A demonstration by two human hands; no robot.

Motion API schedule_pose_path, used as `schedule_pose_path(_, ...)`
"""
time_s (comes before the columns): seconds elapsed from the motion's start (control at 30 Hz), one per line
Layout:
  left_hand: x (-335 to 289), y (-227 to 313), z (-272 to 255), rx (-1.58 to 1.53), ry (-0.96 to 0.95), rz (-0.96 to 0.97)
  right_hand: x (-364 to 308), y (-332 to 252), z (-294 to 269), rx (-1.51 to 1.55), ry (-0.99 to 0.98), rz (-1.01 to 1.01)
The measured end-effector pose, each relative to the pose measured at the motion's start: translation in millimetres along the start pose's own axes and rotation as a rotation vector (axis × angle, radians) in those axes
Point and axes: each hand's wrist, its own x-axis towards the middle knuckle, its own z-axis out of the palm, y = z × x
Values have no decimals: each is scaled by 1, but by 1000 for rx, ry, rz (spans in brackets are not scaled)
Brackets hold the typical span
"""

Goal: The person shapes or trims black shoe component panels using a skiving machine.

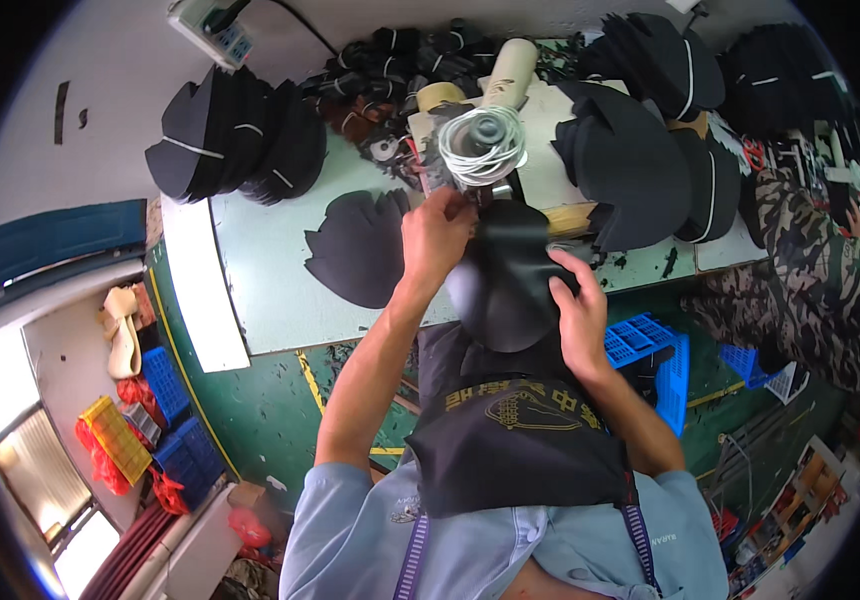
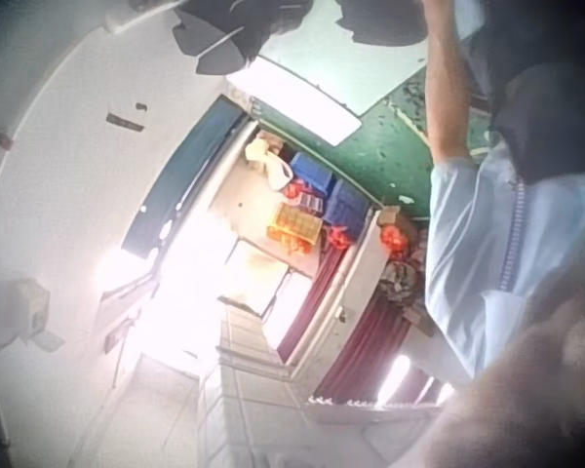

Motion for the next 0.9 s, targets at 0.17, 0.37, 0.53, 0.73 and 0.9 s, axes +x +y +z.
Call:
schedule_pose_path(0.17,9,-39,-32,-399,117,-17,-18,-64,-23,-108,215,-322)
schedule_pose_path(0.37,34,-180,-94,618,162,147,13,-90,-110,-712,386,-919)
schedule_pose_path(0.53,22,-177,-103,654,130,213,41,-38,-83,-989,191,-655)
schedule_pose_path(0.73,-19,-63,-132,60,-594,-3,-3,-23,-19,-340,-489,-312)
schedule_pose_path(0.9,-23,-13,-73,-91,-494,43,11,4,-3,121,-652,239)
